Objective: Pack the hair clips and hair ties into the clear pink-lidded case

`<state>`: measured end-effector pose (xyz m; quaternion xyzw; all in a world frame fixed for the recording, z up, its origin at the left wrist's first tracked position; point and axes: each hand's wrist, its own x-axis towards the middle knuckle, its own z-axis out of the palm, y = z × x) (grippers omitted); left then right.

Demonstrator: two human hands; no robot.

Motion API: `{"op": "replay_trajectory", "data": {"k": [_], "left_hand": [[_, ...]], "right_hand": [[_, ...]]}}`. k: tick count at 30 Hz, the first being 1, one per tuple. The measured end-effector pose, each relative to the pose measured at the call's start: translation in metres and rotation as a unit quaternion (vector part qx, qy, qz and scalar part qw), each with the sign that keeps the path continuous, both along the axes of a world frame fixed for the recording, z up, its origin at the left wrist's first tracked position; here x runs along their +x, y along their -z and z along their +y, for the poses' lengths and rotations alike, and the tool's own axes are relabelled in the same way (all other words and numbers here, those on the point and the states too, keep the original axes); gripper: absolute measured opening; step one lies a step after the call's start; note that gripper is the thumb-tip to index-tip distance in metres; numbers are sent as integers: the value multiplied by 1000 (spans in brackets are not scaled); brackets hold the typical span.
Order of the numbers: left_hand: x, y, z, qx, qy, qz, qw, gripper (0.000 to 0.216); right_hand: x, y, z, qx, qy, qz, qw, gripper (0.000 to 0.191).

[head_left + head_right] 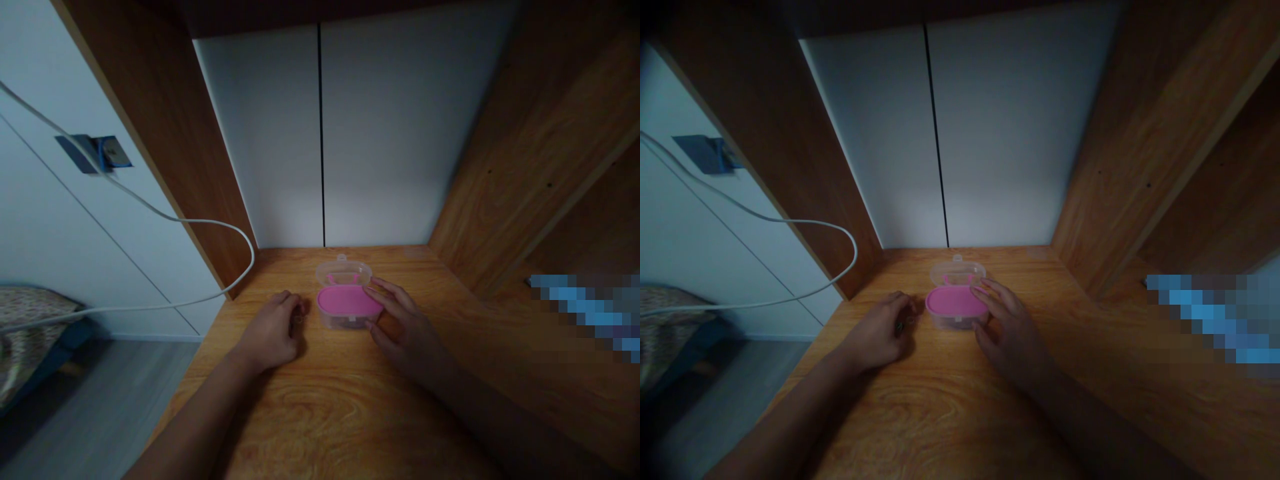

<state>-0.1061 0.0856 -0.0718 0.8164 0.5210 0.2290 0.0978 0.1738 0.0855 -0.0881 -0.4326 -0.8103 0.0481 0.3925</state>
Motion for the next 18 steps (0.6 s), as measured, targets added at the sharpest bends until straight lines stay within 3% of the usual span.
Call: {"op": "replay_trajectory", "data": {"k": [8, 18], "left_hand": [[-13, -10, 3, -36, -60, 110, 991, 12], [-9, -10, 2, -38, -16, 49, 998, 24]], "right_hand": [[-1, -2, -1, -9, 3, 2, 1000, 52], [-1, -1, 0, -13, -1, 10, 1000, 51]]}}
